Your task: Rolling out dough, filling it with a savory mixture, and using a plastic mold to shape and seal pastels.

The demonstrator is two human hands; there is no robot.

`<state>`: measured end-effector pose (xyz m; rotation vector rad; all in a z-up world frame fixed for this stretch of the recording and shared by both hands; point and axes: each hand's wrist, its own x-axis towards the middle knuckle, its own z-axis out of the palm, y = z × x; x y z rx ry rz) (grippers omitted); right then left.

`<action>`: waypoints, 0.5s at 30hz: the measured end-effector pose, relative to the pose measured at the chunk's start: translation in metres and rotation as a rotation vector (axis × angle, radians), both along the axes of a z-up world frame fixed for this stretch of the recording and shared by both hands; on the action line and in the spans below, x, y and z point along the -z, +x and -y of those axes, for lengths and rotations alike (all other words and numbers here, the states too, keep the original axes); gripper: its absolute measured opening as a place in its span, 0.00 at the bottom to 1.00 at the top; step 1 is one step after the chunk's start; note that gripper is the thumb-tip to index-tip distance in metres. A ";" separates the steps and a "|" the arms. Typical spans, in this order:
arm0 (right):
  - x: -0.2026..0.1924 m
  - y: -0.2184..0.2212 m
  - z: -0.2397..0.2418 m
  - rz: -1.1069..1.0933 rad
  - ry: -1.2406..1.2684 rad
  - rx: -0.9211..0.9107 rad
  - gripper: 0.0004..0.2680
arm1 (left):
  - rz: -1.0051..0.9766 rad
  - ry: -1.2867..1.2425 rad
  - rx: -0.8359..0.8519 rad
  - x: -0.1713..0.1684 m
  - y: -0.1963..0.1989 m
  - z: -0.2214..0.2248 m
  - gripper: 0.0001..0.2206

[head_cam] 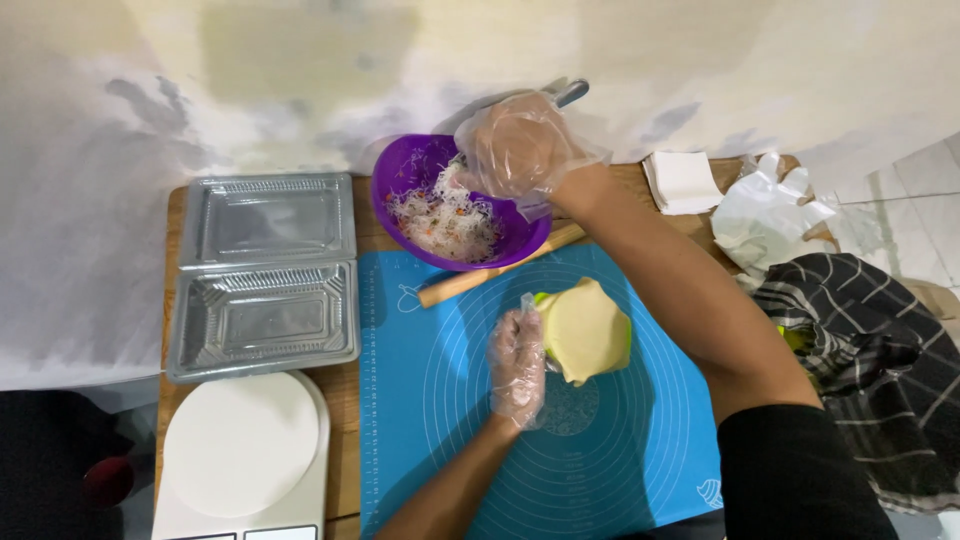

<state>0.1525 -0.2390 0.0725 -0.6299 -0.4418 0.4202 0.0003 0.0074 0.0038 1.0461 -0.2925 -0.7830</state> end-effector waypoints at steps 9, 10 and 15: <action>-0.051 -0.034 -0.018 0.743 -1.833 0.899 0.14 | -0.060 0.037 -0.111 -0.010 -0.001 -0.001 0.19; -0.051 -0.035 -0.017 0.743 -1.835 0.901 0.14 | -0.059 0.036 -0.109 -0.010 -0.001 -0.001 0.19; -0.058 -0.044 -0.015 0.536 -1.058 0.550 0.16 | -0.059 0.056 -0.138 0.004 -0.003 0.001 0.18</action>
